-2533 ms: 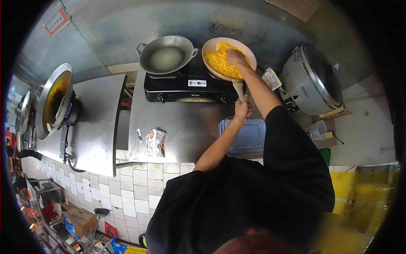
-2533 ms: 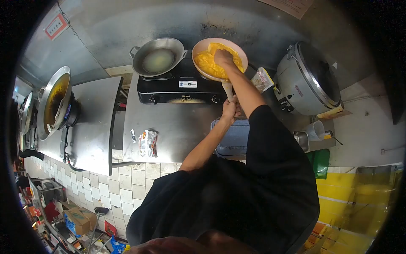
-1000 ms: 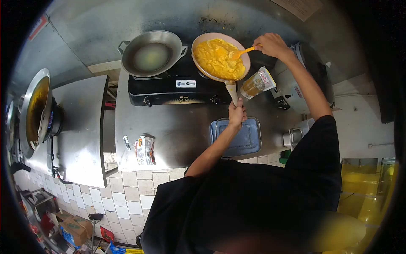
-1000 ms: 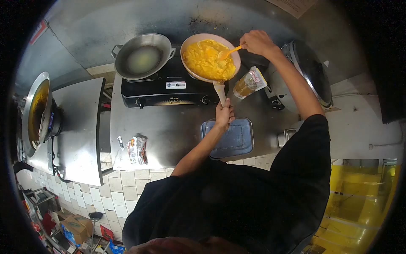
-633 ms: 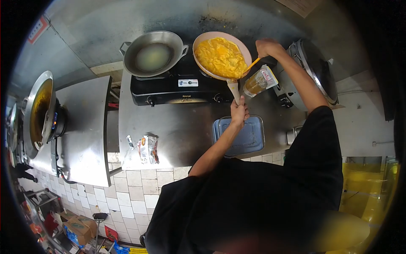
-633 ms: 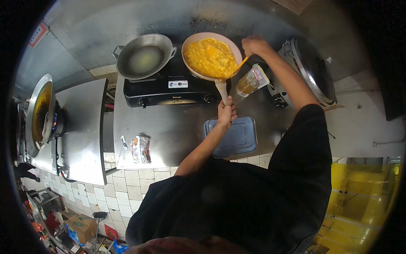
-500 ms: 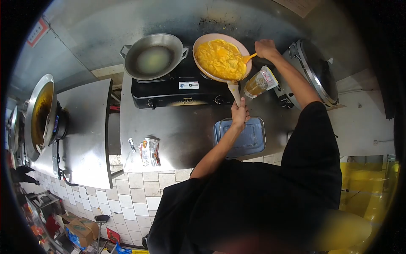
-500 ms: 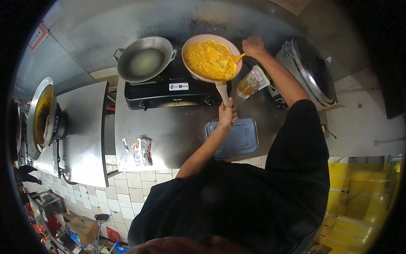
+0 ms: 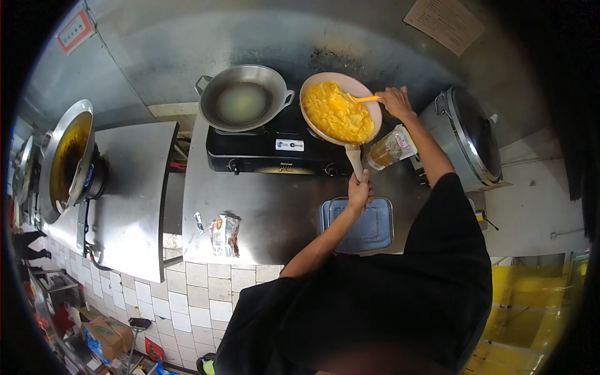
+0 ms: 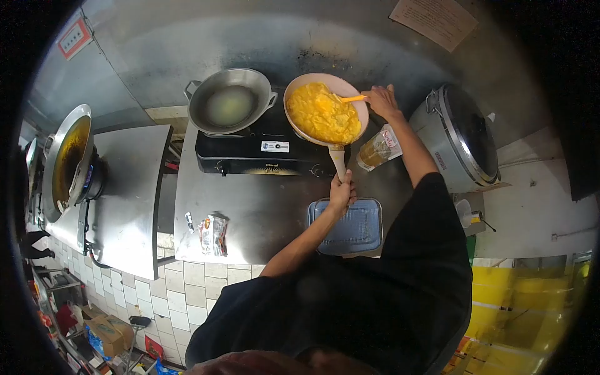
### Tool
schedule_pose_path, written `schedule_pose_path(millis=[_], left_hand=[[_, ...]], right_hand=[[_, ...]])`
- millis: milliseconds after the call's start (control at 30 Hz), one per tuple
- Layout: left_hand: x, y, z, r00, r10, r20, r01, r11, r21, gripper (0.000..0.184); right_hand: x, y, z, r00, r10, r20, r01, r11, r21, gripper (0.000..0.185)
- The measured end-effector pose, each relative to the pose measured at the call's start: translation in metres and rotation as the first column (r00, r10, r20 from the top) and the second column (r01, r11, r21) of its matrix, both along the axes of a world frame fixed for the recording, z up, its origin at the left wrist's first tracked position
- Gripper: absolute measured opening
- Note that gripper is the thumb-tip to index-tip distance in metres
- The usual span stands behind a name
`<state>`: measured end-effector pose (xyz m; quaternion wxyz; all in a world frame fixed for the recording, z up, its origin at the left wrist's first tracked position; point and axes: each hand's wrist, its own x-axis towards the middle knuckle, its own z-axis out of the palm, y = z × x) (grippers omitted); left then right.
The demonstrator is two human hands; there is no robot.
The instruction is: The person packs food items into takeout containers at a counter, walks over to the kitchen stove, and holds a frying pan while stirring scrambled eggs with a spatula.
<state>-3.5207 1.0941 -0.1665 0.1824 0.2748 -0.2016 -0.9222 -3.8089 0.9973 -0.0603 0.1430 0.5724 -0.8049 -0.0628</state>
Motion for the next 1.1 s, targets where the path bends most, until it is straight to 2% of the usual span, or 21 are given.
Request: schedule_pose_path(millis=[133,333,500,733,833,967,1100], left_hand=[[0.001,-0.002,0.003,1.000,-0.011,-0.004,0.011,1.000,-0.004,0.021],[0.002,-0.003,0.005,1.000,-0.007,0.007,0.007,1.000,0.003,0.021],[-0.001,-0.001,-0.005,1.000,-0.006,-0.030,0.006,1.000,-0.012,0.021],[0.000,0.000,0.001,1.000,0.011,-0.003,-0.011,1.000,-0.013,0.023],[-0.002,0.000,-0.006,1.000,0.019,-0.003,-0.019,0.999,-0.029,0.021],[-0.003,0.002,-0.007,0.999,0.038,-0.016,-0.039,0.999,-0.034,0.021],[-0.001,0.000,-0.007,0.999,0.025,-0.021,-0.026,0.999,-0.036,0.023]], right_hand=[[0.015,0.028,0.034,0.970,0.215,-0.111,-0.216,0.976,0.003,0.026],[0.045,0.059,0.084,0.847,0.383,-0.368,-0.384,0.920,0.073,0.034],[0.043,0.054,0.092,0.861,0.244,-0.446,-0.264,0.964,0.018,0.034],[0.020,-0.004,0.048,0.861,0.031,-0.508,-0.032,0.999,0.007,0.028],[0.014,-0.034,0.021,0.882,-0.065,-0.468,0.058,0.998,-0.028,0.027],[0.006,-0.068,-0.010,0.960,-0.128,-0.249,0.126,0.992,-0.026,0.028],[0.005,-0.078,-0.022,0.981,-0.174,0.091,0.165,0.981,0.098,0.031]])
